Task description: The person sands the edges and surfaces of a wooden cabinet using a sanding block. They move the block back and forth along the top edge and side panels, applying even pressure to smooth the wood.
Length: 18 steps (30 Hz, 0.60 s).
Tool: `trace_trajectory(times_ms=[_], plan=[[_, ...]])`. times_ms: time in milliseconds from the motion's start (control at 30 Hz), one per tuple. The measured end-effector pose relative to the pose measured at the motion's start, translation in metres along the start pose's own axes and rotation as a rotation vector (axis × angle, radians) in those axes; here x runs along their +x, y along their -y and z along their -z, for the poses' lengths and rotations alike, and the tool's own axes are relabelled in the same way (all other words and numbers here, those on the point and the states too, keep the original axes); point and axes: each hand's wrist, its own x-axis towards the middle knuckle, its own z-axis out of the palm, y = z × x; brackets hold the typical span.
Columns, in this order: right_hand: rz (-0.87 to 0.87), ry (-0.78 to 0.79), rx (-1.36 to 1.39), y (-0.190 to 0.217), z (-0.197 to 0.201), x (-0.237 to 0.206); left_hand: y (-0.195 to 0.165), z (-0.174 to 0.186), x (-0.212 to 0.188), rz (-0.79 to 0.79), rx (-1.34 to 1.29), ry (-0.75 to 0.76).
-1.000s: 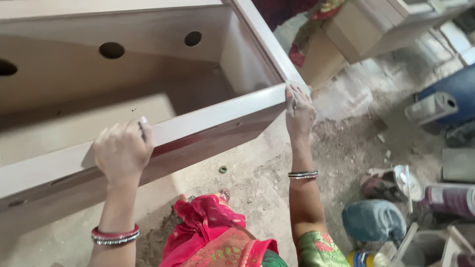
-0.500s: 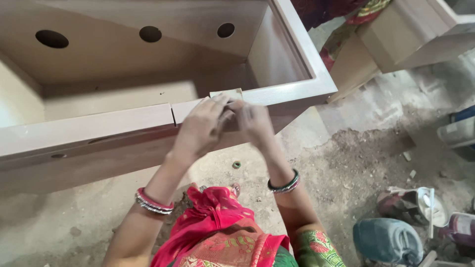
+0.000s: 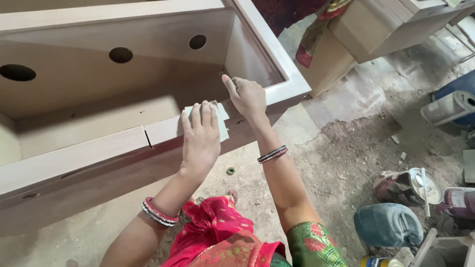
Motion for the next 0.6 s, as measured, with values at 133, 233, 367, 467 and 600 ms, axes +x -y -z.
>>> trace_trajectory(times_ms=[133, 233, 367, 467, 600], plan=[[0.041, -0.015, -0.020, -0.002, 0.004, 0.001, -0.006, -0.010, 0.001, -0.004, -0.095, -0.023], [0.047, -0.041, 0.056, -0.005, 0.002, 0.000, 0.002, -0.007, -0.009, -0.058, -0.159, -0.041], [0.056, 0.015, 0.073, -0.008, 0.003, 0.001, 0.047, 0.003, -0.053, -0.047, -0.083, -0.034], [0.128, 0.005, -0.003, -0.006, 0.007, 0.004, 0.106, 0.012, -0.097, 0.089, 0.057, 0.114], [0.047, 0.027, -0.048, -0.005, 0.008, 0.010, 0.210, 0.049, -0.163, 0.406, 0.074, 0.155]])
